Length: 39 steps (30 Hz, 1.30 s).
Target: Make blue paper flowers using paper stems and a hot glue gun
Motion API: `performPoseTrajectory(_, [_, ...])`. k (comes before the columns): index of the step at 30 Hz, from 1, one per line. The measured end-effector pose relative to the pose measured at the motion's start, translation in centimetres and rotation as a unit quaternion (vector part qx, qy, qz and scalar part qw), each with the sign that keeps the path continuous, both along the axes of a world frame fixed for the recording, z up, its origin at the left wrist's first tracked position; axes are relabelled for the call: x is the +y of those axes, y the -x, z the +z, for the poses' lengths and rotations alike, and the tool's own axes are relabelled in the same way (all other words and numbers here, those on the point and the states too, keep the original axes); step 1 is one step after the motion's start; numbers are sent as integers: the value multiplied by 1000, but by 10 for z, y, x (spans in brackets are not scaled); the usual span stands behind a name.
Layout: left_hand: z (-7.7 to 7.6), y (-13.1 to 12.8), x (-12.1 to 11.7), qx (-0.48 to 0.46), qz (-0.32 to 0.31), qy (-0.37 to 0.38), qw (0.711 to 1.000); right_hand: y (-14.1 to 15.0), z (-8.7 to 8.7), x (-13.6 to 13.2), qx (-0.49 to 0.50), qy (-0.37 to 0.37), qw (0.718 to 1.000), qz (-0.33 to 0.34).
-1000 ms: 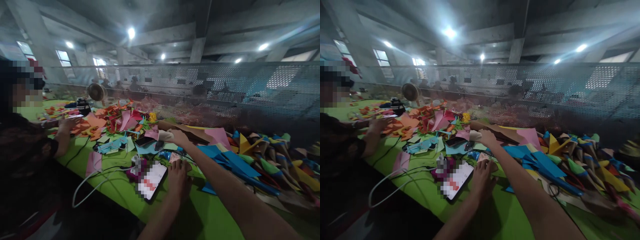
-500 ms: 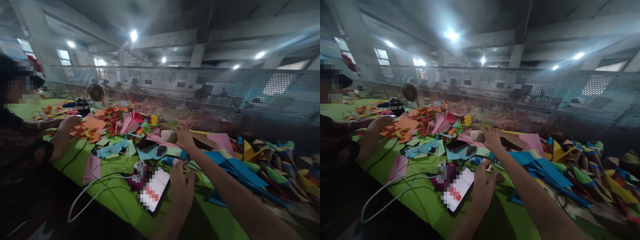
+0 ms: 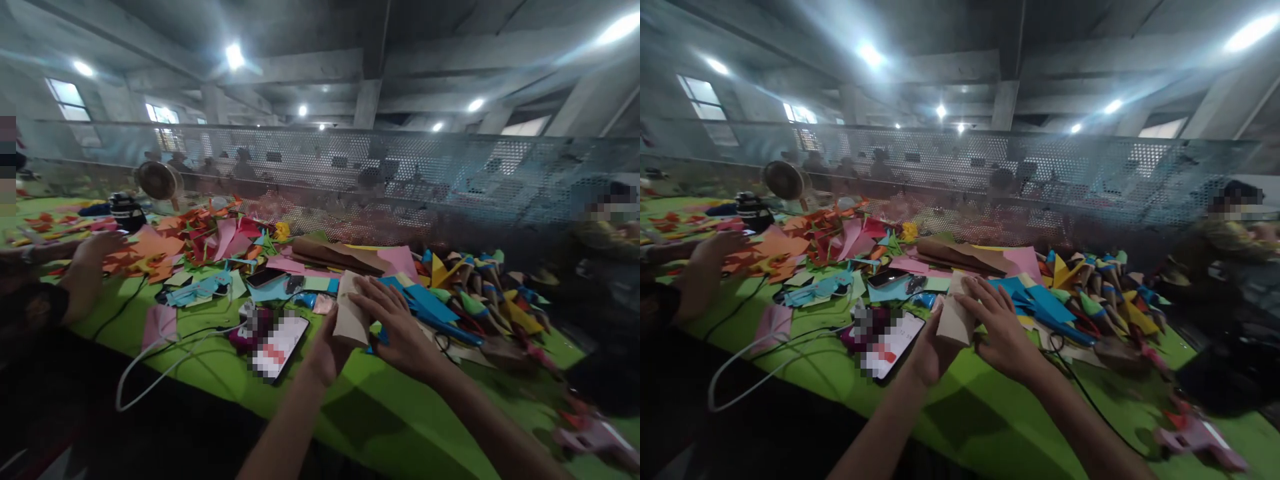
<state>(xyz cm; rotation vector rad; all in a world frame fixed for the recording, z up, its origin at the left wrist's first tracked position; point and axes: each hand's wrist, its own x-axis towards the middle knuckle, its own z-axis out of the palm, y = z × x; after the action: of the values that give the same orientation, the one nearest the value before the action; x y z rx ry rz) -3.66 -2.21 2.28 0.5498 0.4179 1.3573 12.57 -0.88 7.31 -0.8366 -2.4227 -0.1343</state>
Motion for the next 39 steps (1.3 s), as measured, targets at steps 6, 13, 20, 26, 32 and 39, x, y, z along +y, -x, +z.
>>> performPoseTrajectory(6, [6,-26,-13,-24,47,-12,999,-7,-13,-28,111,89,990,-20])
performPoseTrajectory(13, [13,-41,-28,0,29,-46,999,3,-30,-45,306,148,940,-35])
performPoseTrajectory(20, [6,-41,-32,-26,39,34,998,2,-36,-35,444,209,866,-98])
performPoseTrajectory(26, [3,-23,-37,-41,36,158,986,-29,-49,-7,646,255,708,-124])
performPoseTrajectory(32, [8,-22,-41,-60,15,172,983,-21,-37,3,719,315,614,-77])
performPoseTrajectory(39, [13,-31,-35,49,42,184,981,-2,2,-6,758,483,435,66])
